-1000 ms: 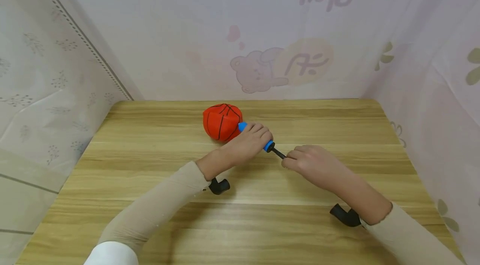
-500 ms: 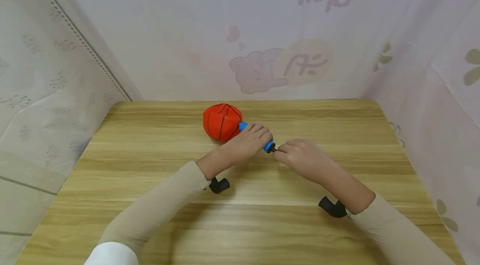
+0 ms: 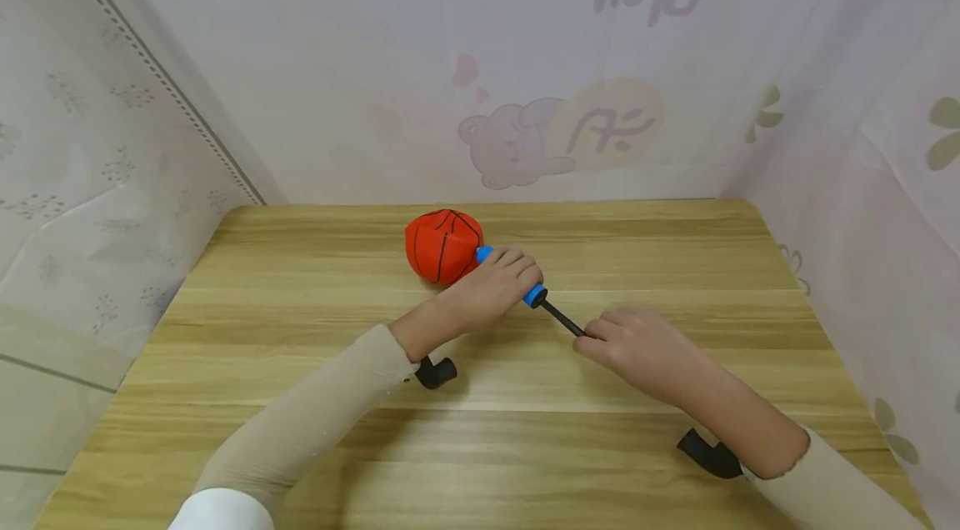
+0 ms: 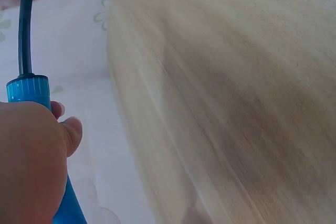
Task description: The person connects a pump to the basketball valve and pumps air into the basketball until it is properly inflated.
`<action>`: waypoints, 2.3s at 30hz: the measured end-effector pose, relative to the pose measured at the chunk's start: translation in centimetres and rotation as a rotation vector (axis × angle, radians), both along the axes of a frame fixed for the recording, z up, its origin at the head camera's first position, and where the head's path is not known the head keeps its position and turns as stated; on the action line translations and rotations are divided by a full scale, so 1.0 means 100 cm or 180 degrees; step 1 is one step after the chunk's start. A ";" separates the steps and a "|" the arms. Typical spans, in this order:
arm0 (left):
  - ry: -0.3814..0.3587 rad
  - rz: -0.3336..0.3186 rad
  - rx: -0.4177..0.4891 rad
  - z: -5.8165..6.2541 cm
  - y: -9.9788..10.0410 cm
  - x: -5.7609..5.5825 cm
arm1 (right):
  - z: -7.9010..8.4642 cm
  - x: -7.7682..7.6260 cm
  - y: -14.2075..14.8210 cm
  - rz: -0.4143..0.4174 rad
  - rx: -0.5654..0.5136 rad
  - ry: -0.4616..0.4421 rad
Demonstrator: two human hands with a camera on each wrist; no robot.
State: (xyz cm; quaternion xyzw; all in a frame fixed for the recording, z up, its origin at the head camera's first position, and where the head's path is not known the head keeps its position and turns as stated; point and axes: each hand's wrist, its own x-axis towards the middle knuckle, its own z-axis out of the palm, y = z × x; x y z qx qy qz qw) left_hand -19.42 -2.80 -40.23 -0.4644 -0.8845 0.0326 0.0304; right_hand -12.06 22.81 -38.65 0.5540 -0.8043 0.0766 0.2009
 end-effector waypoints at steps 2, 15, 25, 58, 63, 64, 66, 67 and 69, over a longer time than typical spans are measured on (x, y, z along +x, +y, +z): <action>-0.0007 -0.0007 0.0030 0.001 -0.003 0.000 | -0.001 0.005 0.003 0.0024 -0.0062 0.0052; -0.0004 -0.0022 0.0102 0.002 -0.005 -0.003 | -0.005 0.019 0.019 0.0019 -0.0215 0.0377; 0.0083 0.0067 -0.0039 0.004 -0.001 0.001 | -0.003 -0.008 -0.005 0.0077 -0.0069 0.0390; 0.0030 0.0040 0.0046 0.005 -0.006 -0.002 | -0.001 0.010 0.010 0.0044 -0.0150 0.0415; 0.0050 0.0055 0.0059 0.003 -0.006 -0.002 | 0.000 0.016 0.016 0.0053 -0.0149 0.0419; 0.0068 0.0045 0.0046 0.003 -0.005 -0.001 | 0.000 0.016 0.015 0.0050 -0.0126 0.0409; 0.0108 0.0031 0.0011 0.001 -0.003 0.000 | -0.001 0.013 0.012 0.0045 -0.0088 0.0394; 0.0129 0.0031 -0.0002 0.000 -0.002 0.000 | -0.002 0.011 0.009 0.0034 -0.0078 0.0381; 0.0129 0.0055 0.0009 0.000 0.000 0.002 | -0.002 0.006 0.004 0.0009 -0.0077 0.0368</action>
